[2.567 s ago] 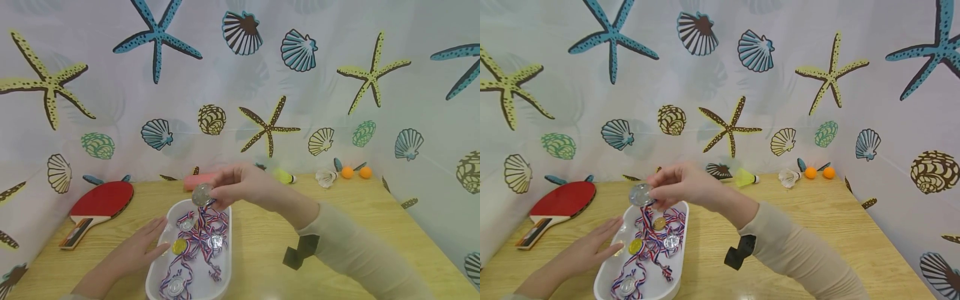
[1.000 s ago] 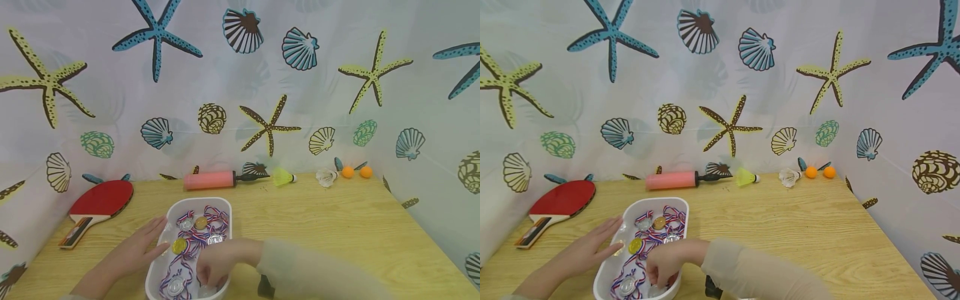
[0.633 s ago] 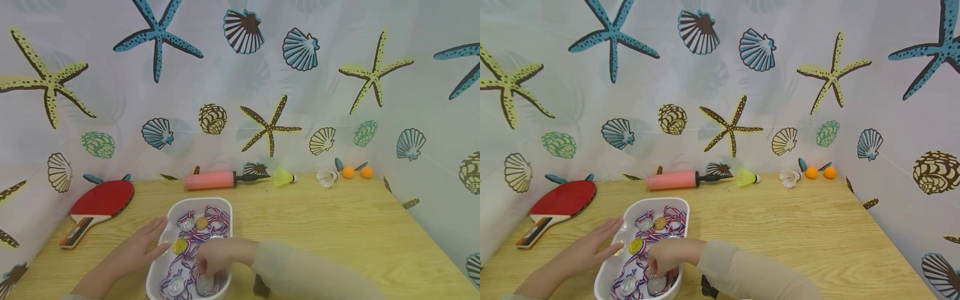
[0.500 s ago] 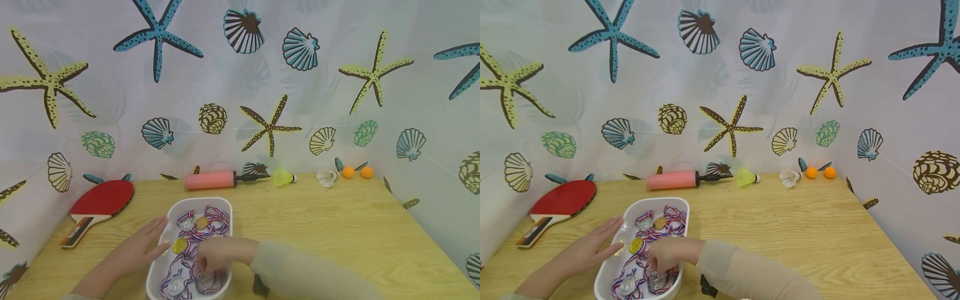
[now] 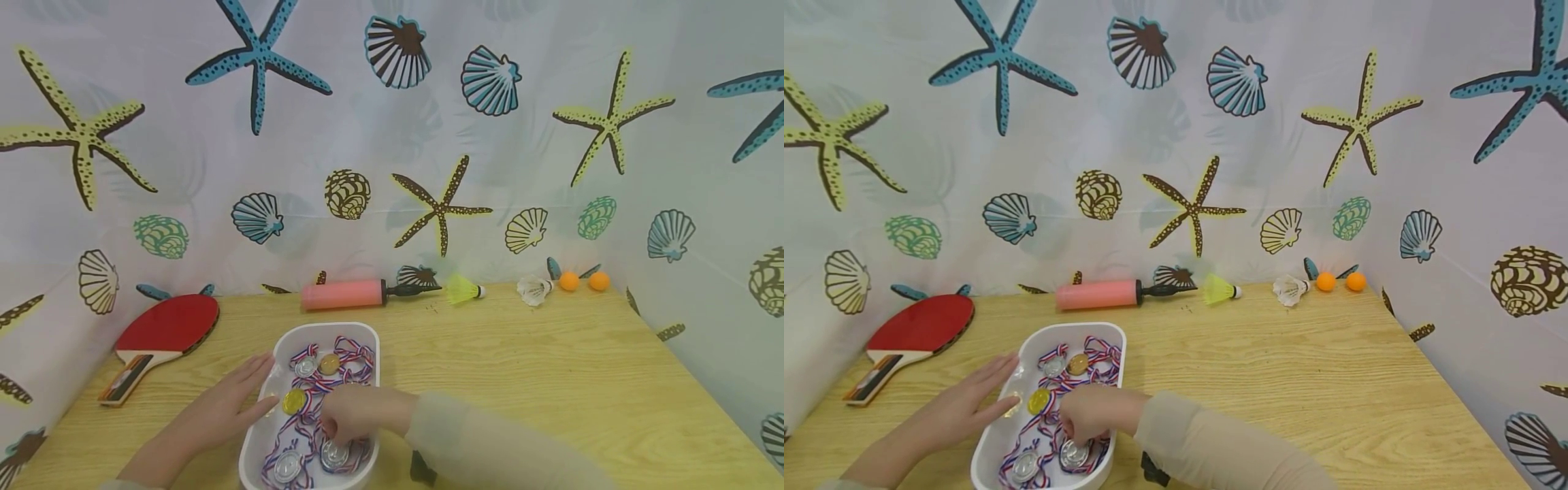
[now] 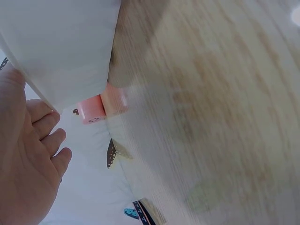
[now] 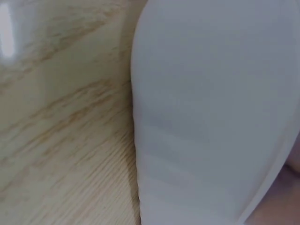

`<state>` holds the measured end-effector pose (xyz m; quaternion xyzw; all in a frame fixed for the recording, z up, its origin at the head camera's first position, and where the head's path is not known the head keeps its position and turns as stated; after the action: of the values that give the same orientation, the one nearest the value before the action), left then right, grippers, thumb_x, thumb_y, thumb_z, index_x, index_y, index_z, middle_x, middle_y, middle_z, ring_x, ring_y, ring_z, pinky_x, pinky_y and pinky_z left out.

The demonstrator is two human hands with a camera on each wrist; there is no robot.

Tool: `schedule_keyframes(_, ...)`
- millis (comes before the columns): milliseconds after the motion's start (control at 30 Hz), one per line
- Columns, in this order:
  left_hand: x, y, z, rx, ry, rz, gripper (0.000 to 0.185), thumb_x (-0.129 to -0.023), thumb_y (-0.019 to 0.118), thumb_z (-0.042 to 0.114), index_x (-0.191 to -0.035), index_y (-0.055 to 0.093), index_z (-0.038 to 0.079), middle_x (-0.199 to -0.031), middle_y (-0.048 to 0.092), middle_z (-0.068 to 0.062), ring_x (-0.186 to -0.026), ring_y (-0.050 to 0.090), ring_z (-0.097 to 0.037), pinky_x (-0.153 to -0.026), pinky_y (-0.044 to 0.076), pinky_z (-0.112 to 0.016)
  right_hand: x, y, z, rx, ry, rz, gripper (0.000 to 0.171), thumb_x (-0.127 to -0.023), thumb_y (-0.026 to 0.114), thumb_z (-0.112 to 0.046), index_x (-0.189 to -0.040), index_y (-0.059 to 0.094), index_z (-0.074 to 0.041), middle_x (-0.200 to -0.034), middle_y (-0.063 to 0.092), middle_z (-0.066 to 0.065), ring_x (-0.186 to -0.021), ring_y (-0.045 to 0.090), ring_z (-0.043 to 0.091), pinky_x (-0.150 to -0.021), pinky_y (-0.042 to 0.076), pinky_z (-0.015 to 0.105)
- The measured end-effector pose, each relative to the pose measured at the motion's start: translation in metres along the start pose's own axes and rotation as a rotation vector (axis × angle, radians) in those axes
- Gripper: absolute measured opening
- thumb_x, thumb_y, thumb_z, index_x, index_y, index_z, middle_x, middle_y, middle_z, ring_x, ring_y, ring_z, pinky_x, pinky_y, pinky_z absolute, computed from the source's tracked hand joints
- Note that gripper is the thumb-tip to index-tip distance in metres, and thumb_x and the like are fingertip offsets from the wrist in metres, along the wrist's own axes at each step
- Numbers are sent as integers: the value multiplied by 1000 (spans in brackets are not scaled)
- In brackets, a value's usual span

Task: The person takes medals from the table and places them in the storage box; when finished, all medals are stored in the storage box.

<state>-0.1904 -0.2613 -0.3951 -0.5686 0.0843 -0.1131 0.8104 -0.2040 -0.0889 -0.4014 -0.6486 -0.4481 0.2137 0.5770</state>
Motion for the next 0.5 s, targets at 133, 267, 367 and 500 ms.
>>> schedule_keyframes(133, 0, 0, 0, -2, 4, 9, 74, -89, 51, 51, -142, 32, 2, -144, 29, -22, -130, 24, -42, -97, 28, -60, 2, -2, -1, 6, 7, 6, 16, -73, 76, -12, -69, 61, -14, -65, 51, -9, -62, 47, 4, -58, 38, 12)
schedule_keyframes(267, -2, 0, 1, -2, 7, 6, 75, -89, 51, 51, -142, 32, 2, -145, 28, -22, -130, 24, -42, -97, 28, -61, 7, -12, 2, -49, 14, 15, 14, -73, 78, -15, -72, 64, -14, -66, 53, -10, -62, 49, 3, -58, 39, 12)
schedule_keyframes(367, -4, 0, 1, -1, 7, 1, 75, -89, 50, 51, -142, 31, 2, -145, 28, -22, -131, 23, -42, -97, 27, -61, 16, -27, 6, -83, -28, 75, 9, -76, 75, -16, -79, 68, -12, -68, 55, -10, -63, 49, 2, -59, 40, 12)
schedule_keyframes(500, -2, -1, 0, -5, 38, 18, 75, -89, 50, 52, -141, 33, 0, -144, 29, -22, -130, 25, -43, -97, 28, -60, 38, -54, 17, -148, -94, 207, 6, -82, 68, -17, -84, 69, -11, -69, 55, -11, -64, 48, 2, -60, 40, 11)
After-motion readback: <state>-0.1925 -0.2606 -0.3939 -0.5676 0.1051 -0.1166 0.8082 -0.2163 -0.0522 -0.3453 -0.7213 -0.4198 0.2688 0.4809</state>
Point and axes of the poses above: each hand's wrist, its own x-axis away from the middle knuckle, its own y-axis out of the palm, z = x × y, the point moved 5 cm from there along -x, towards the middle knuckle
